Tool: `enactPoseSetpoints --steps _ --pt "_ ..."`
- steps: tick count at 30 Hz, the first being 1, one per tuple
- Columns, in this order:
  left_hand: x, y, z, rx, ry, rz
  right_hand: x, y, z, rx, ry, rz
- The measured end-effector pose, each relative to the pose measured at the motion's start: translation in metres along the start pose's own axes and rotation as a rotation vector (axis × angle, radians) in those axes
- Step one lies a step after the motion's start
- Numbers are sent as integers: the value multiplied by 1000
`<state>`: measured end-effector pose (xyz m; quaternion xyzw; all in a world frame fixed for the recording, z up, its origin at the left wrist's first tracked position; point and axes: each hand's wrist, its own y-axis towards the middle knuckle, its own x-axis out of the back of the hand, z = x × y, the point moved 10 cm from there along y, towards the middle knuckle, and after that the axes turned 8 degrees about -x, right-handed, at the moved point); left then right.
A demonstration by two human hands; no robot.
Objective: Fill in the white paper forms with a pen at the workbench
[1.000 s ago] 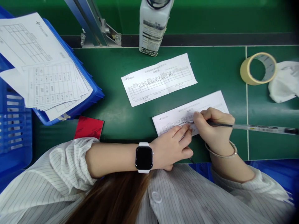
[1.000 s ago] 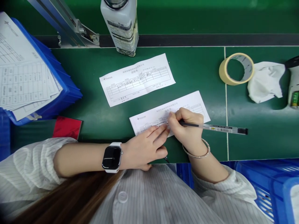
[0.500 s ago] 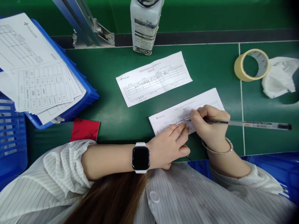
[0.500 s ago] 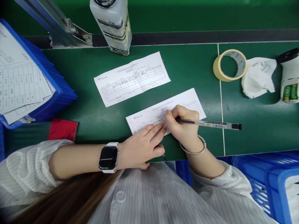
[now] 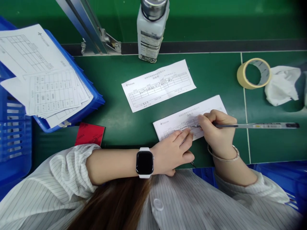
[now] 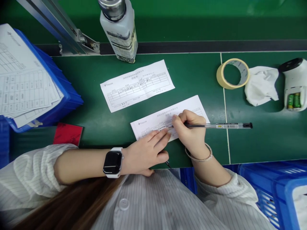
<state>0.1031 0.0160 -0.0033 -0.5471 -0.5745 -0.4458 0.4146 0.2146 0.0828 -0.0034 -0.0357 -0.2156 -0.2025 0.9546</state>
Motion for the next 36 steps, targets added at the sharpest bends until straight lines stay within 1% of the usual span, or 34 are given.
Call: enactPoseSetpoints --steps 2,4,6,9,11,13,15,17,19,20,21,26,30,36 --pt "0 1 -1 -1 11 7 1 1 -3 -47 37 10" --pt "1 3 -2 8 32 27 1 4 -8 -116 81 47" --pt "-1 8 -3 31 72 77 0 7 -12 -178 108 100" --pt "-4 16 -6 65 149 156 1 13 -18 -227 103 165" --pt "-3 20 -7 74 180 142 2 14 -21 -245 112 183" --pt "-1 22 -7 67 176 93 3 14 -23 -252 145 178" --pt "-1 22 -6 51 152 52 5 12 -23 -234 178 142" --pt "0 21 -5 36 136 22 11 9 -20 -184 172 65" --pt "1 19 -4 22 129 -2 17 6 -14 -110 117 -24" --pt "2 19 -4 20 126 -10 19 5 -11 -75 72 -49" --pt "3 19 -4 18 122 -15 18 4 -9 -44 22 -54" --pt "3 20 -5 18 102 -19 7 3 -3 50 -180 2" --pt "2 20 -4 22 95 -16 5 2 2 81 -221 7" --pt "1 21 -2 28 93 2 1 2 4 76 -212 38"
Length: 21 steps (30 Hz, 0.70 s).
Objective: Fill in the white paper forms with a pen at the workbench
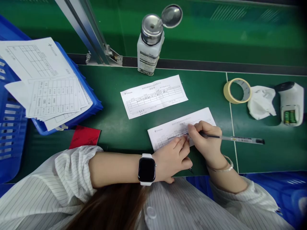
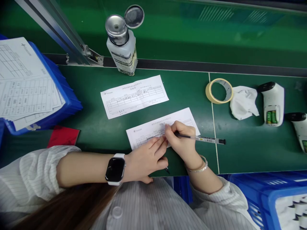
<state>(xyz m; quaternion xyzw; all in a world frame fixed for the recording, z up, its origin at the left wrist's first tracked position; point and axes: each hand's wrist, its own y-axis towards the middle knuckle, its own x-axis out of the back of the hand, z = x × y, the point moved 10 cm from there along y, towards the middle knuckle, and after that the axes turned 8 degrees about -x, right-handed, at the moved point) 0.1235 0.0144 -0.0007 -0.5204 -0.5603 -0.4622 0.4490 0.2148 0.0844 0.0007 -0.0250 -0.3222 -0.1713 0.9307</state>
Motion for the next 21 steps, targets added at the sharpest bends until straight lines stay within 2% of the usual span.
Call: enactPoseSetpoints --steps 21 --pt "-1 -1 -1 -3 0 6 -1 0 -2 -19 -37 14"
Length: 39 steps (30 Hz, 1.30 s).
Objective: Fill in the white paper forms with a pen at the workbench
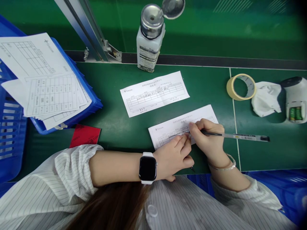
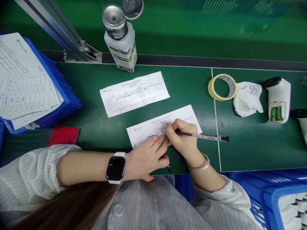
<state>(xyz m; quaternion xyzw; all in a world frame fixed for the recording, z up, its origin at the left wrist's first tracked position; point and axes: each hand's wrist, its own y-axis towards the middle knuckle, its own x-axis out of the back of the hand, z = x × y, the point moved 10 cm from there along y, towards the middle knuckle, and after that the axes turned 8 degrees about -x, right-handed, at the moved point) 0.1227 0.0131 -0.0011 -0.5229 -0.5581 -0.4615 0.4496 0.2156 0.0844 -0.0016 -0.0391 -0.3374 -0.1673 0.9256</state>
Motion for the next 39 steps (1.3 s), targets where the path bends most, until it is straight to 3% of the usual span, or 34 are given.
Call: enactPoseSetpoints --steps 15,20,24,39 --pt "0 0 1 -4 -2 -12 1 1 -3 0 3 -4" --pt "0 0 1 1 -5 -18 8 0 -8 -41 93 -51" --pt "1 0 1 -3 -3 -27 10 -2 -8 -19 23 -81" --pt "2 -1 2 -14 -20 -22 8 0 -9 -35 22 -52"
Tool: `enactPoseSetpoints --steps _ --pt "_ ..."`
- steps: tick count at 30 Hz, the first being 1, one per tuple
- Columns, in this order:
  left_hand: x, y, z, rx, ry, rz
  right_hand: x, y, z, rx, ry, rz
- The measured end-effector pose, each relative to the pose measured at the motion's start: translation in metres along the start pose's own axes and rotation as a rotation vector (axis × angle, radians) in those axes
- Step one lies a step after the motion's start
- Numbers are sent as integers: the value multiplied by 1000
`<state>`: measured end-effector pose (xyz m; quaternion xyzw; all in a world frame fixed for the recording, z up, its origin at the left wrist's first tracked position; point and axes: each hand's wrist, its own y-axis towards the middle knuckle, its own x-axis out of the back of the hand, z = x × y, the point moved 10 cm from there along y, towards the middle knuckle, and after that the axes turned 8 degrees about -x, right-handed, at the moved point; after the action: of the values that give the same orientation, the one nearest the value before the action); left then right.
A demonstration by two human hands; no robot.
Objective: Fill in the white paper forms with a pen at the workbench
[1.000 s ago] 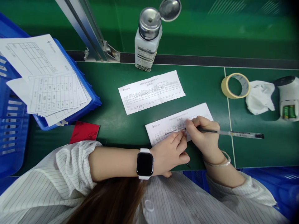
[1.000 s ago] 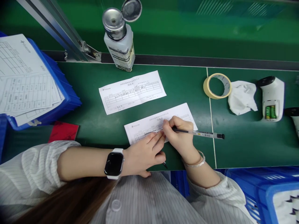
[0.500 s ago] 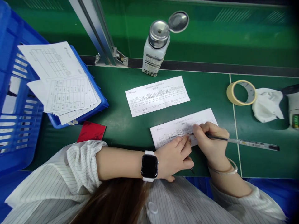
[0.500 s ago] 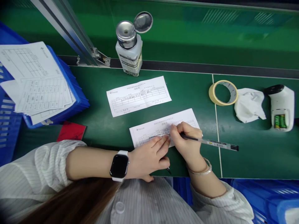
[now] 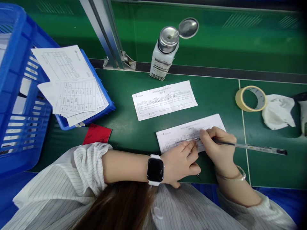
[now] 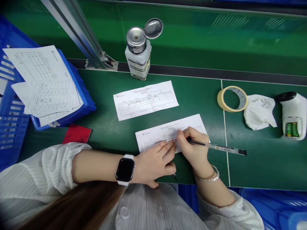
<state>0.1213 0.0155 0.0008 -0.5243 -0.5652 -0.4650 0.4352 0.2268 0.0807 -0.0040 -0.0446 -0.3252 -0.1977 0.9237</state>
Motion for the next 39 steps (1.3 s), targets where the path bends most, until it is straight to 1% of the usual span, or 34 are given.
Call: enactPoseSetpoints --steps 3,9,15,21,26,32,39 --pt "-1 1 0 3 -1 8 0 1 0 0 7 4" --pt "0 1 -2 2 -3 -13 -3 1 4 20 -5 27" --pt "-1 1 -1 0 -10 4 -4 0 8 46 -34 25" --pt "-2 2 -1 -7 -19 11 -3 2 4 13 21 24" --pt "-2 2 -2 -9 -18 12 -3 2 6 20 -8 14" --pt "-3 2 -2 -8 -10 15 -4 2 8 25 19 31" --pt "-3 2 -2 -10 -15 11 -4 2 4 23 11 34"
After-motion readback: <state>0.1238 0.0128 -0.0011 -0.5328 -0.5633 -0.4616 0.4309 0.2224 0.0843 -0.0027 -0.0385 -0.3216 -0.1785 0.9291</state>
